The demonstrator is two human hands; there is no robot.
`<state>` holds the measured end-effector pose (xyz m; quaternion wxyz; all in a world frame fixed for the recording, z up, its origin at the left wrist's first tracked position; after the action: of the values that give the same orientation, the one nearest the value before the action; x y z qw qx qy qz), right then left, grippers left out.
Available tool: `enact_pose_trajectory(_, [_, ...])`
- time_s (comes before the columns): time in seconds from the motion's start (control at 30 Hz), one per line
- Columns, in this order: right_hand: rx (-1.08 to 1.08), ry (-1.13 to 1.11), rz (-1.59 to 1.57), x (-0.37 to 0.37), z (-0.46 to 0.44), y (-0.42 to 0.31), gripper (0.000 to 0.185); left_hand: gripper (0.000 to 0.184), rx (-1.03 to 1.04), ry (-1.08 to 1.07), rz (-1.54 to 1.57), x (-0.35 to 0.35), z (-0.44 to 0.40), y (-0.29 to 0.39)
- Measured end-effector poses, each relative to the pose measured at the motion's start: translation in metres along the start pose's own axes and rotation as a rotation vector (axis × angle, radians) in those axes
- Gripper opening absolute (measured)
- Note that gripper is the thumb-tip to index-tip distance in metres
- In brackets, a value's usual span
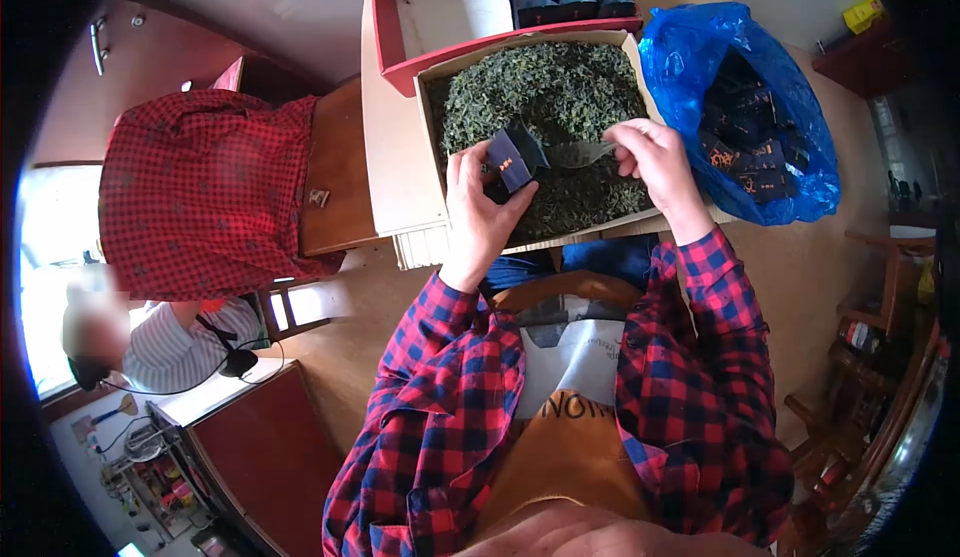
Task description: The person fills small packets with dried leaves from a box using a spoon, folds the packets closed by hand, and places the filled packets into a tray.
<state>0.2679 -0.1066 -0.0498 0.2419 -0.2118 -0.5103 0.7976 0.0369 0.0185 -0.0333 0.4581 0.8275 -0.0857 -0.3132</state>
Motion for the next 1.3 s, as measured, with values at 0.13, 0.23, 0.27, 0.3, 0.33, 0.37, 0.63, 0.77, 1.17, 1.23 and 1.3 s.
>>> enact_pose_trajectory(0.13, [-0.089,0.018,-0.117,-0.01,0.012,-0.023,0.023,0.067,0.005,0.017,-0.001,0.0,0.001,-0.001])
enact_pose_trajectory(0.23, [-0.133,0.027,-0.145,-0.011,0.024,-0.043,0.023,0.066,0.032,-0.027,-0.086,0.002,0.001,-0.002])
enact_pose_trajectory(0.27, [-0.157,0.035,-0.168,-0.01,0.029,-0.049,0.023,0.066,0.032,-0.032,-0.092,0.003,0.001,-0.001])
enact_pose_trajectory(0.3, [-0.158,0.033,-0.167,-0.008,0.033,-0.053,0.023,0.066,0.033,-0.037,-0.098,0.003,0.001,-0.001])
enact_pose_trajectory(0.33, [-0.192,0.027,-0.156,-0.005,0.037,-0.058,0.024,0.066,0.032,-0.036,-0.099,0.003,0.001,0.0])
enact_pose_trajectory(0.37, [-0.227,0.021,-0.146,-0.002,0.041,-0.062,0.024,0.066,0.039,-0.039,-0.112,0.003,0.001,0.0])
enact_pose_trajectory(0.63, [-0.802,0.175,0.368,0.03,0.083,-0.094,0.014,0.067,0.031,-0.031,-0.144,0.003,0.001,0.003])
enact_pose_trajectory(0.77, [-1.072,0.2,0.612,0.044,0.103,-0.102,0.015,0.067,0.024,-0.017,-0.094,0.003,0.001,0.004])
enact_pose_trajectory(1.17, [-1.267,0.266,0.7,0.033,0.117,-0.099,0.026,0.068,-0.004,0.011,0.047,0.0,0.0,-0.006])
enact_pose_trajectory(1.23, [-1.174,0.304,0.689,0.024,0.109,-0.092,0.024,0.071,0.027,0.043,0.049,-0.002,0.004,-0.014])
enact_pose_trajectory(1.3, [-1.089,0.315,0.733,0.018,0.097,-0.077,0.023,0.073,-0.135,0.013,0.249,0.0,0.009,-0.027])
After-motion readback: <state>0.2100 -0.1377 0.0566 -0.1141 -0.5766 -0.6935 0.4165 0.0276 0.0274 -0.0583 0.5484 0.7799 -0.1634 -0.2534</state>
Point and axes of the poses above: each hand's wrist, its own z-axis away from the middle knuckle, its own x-axis out of the palm, y = z × x, the point moved 5 cm from there along -z, towards the middle knuckle, and after that the axes turned 9 degrees about x, right-handed, at the moved point
